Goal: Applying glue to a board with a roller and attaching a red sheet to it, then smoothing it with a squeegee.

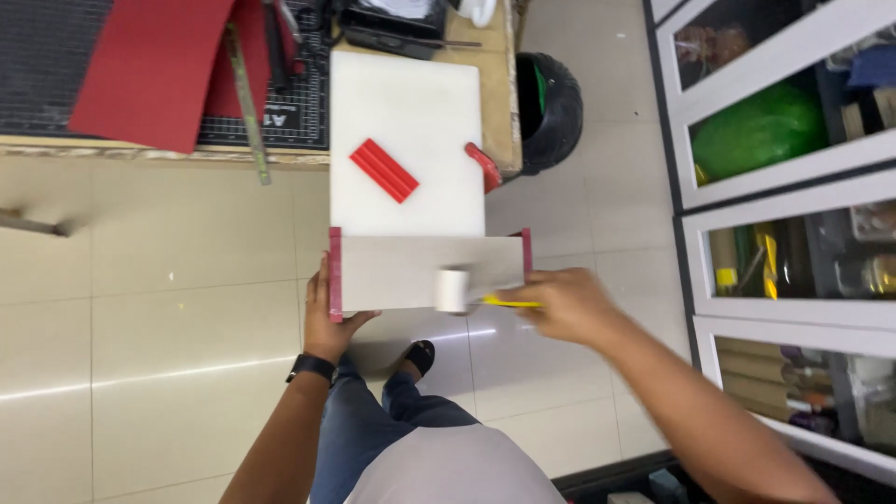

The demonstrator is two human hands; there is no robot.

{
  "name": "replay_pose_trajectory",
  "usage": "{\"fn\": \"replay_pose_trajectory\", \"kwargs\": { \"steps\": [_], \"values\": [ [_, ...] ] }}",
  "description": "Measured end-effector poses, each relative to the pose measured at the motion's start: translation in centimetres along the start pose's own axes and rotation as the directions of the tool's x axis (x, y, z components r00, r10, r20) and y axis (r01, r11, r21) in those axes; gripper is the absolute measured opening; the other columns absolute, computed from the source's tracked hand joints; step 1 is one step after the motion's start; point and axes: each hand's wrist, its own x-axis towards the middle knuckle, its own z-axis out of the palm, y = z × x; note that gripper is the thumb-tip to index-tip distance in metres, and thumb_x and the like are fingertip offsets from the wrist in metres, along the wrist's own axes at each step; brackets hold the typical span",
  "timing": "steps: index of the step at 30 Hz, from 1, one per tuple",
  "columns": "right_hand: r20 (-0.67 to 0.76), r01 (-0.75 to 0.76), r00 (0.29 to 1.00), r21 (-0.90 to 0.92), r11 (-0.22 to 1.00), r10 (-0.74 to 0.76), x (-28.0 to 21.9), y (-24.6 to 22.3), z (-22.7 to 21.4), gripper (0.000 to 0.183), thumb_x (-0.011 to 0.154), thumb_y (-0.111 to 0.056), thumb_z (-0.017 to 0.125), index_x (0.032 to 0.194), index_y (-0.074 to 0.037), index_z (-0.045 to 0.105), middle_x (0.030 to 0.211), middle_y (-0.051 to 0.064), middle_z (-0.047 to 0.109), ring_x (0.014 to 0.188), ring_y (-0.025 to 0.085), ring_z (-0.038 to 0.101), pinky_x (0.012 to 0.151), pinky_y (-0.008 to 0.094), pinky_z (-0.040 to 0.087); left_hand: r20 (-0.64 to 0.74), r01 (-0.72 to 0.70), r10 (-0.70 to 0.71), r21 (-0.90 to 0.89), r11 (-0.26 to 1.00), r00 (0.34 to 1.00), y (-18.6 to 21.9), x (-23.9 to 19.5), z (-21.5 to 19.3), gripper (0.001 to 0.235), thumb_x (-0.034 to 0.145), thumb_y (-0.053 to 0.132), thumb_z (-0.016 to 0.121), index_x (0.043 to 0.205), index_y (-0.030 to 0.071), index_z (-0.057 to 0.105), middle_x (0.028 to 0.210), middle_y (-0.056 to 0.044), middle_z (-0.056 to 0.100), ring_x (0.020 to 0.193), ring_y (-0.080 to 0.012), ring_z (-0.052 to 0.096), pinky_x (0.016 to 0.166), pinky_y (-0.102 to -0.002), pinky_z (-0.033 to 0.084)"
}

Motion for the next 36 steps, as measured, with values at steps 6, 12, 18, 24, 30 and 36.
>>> {"fn": "replay_pose_trajectory", "kwargs": {
  "steps": [6, 12, 18, 24, 30, 36],
  "values": [
    [-0.192, 0.131, 0.976, 0.124, 0.984, -0.106, 2.5, -1.1, 4.3, 0.037, 0.086, -0.035, 0.073, 0.119, -0.053, 0.073, 0.082, -0.004, 0.069, 0.083, 0.025, 0.073, 0.077, 0.039, 0.058, -0.034, -0.044, 0.045, 0.018, 0.999, 0.998, 1.0, -0.3, -0.3, 0.138, 0.055, 0.035, 0.100, 0.167, 0.021, 0.020, 0.146, -0.026, 0.044, 0.135, -0.0507, 0.049, 0.116, -0.056, 0.043],
    [-0.043, -0.245, 0.969, -0.089, 0.966, 0.242, -6.6, 7.6, -1.4, 0.038, 0.084, -0.035, 0.073, 0.117, -0.054, 0.076, 0.082, -0.004, 0.075, 0.084, 0.025, 0.075, 0.081, 0.036, 0.059, 0.011, 0.054, -0.054, -0.060, 0.997, 0.999, 2.4, -0.3, -1.1, 0.138, 0.053, 0.024, 0.101, 0.165, 0.011, 0.021, 0.147, -0.030, 0.039, 0.130, -0.0542, 0.050, 0.094, -0.049, 0.060],
    [-0.329, -0.494, 0.771, 0.234, 0.837, 0.546, -10.7, 3.9, -0.9, 0.037, 0.087, -0.040, 0.076, 0.122, -0.051, 0.075, 0.085, 0.000, 0.079, 0.080, 0.029, 0.076, 0.069, 0.042, 0.061, -0.032, -0.055, 0.057, 0.053, 0.997, 0.998, -0.4, -0.2, -0.2, 0.141, 0.051, 0.035, 0.101, 0.166, 0.010, 0.022, 0.143, -0.025, 0.041, 0.129, -0.0484, 0.053, 0.100, -0.052, 0.057],
    [-0.218, -0.612, 0.744, 0.158, 0.775, 0.632, -11.7, 0.6, 7.2, 0.040, 0.091, -0.051, 0.063, 0.130, -0.056, 0.066, 0.082, 0.001, 0.077, 0.075, 0.033, 0.077, 0.067, 0.047, 0.062, -0.075, -0.094, 0.095, 0.015, 0.995, 0.993, 0.3, -0.3, -0.2, 0.138, 0.050, 0.028, 0.102, 0.164, 0.005, 0.028, 0.139, -0.027, 0.044, 0.126, -0.0499, 0.054, 0.090, -0.052, 0.059],
    [-0.207, -0.583, 0.762, 0.193, 0.789, 0.614, -8.5, -1.2, 7.3, 0.042, 0.093, -0.040, 0.064, 0.135, -0.042, 0.067, 0.081, 0.009, 0.075, 0.076, 0.037, 0.076, 0.065, 0.049, 0.061, -0.085, -0.152, 0.158, 0.068, 0.986, 0.984, 0.8, -0.7, -0.2, 0.137, 0.051, 0.033, 0.101, 0.164, 0.004, 0.029, 0.137, -0.027, 0.046, 0.127, -0.0496, 0.053, 0.102, -0.054, 0.054],
    [-0.159, -0.603, 0.755, 0.214, 0.769, 0.636, -7.0, -1.7, 7.0, 0.043, 0.095, -0.043, 0.060, 0.138, -0.041, 0.065, 0.084, 0.012, 0.075, 0.083, 0.040, 0.076, 0.071, 0.052, 0.061, -0.080, -0.143, 0.145, 0.033, 0.989, 0.986, 0.8, -0.2, -0.5, 0.135, 0.054, 0.026, 0.102, 0.164, 0.002, 0.027, 0.137, -0.030, 0.045, 0.121, -0.0540, 0.056, 0.081, -0.055, 0.062]
  ]
}}
